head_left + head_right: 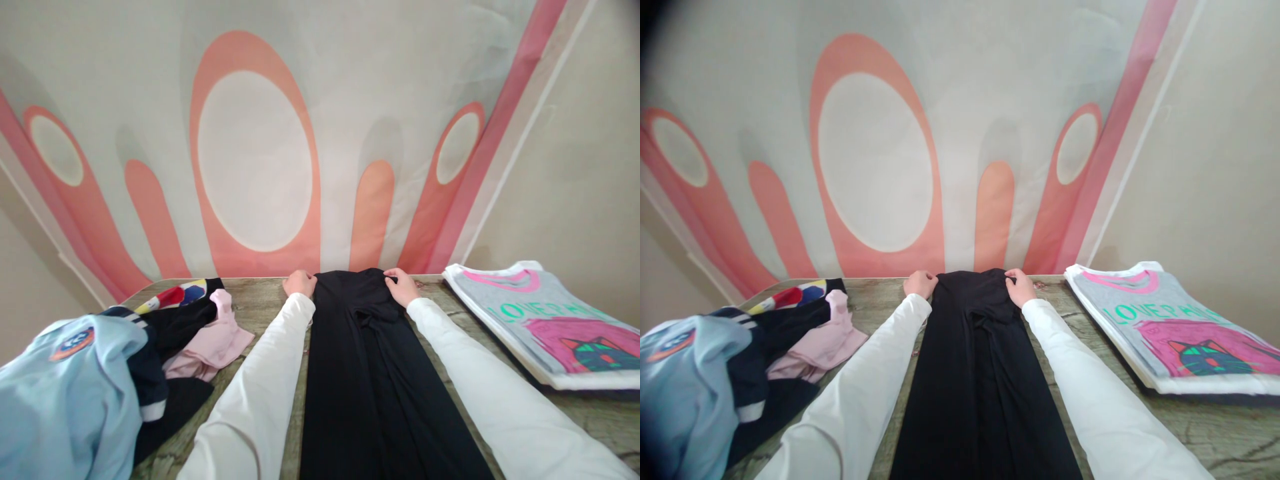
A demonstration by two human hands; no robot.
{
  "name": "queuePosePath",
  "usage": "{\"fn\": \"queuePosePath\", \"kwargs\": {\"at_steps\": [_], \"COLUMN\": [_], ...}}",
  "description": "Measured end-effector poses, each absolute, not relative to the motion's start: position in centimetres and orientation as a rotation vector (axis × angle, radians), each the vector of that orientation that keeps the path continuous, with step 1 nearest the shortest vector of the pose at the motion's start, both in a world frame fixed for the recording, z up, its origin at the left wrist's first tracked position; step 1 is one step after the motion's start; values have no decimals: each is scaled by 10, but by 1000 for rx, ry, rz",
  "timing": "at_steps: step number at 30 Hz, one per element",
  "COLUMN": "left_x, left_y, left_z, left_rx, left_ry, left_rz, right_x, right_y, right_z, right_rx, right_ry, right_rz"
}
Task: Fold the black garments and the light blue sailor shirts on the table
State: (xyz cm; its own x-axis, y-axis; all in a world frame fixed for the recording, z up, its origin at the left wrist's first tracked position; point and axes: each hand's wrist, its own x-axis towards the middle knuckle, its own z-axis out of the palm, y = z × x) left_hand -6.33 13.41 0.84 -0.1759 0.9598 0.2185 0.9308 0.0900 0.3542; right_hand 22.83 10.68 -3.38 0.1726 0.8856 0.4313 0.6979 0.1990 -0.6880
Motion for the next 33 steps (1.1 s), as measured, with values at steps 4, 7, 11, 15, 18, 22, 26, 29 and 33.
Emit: {"fn": "queuePosePath", "kwargs": {"at_steps": [4, 7, 11, 15, 18, 22, 26, 29, 33], "left_x": [-62, -63, -67, -71, -69, -66, -72, -79, -83], "left_y": [132, 131, 130, 128, 120, 108, 105, 106, 105], "left_z": [9, 10, 15, 27, 36, 46, 46, 43, 42], "left_rx": [1971, 1968, 1978, 1936, 1858, 1778, 1706, 1650, 1603], "left_ry": [2257, 2230, 2141, 1998, 1855, 1755, 1723, 1699, 1690], "left_rz": [632, 609, 545, 379, 236, 158, 172, 192, 192], "right_x": [229, 230, 231, 231, 231, 231, 231, 231, 231], "right_y": [109, 110, 111, 111, 112, 111, 111, 111, 112], "right_z": [-35, -37, -38, -39, -39, -39, -39, -39, -40], "right_rx": [-1543, -1542, -1535, -1534, -1536, -1543, -1549, -1553, -1548], "right_ry": [-1573, -1572, -1570, -1579, -1584, -1587, -1584, -1577, -1577], "right_rz": [257, 254, 256, 240, 233, 231, 233, 232, 229]}}
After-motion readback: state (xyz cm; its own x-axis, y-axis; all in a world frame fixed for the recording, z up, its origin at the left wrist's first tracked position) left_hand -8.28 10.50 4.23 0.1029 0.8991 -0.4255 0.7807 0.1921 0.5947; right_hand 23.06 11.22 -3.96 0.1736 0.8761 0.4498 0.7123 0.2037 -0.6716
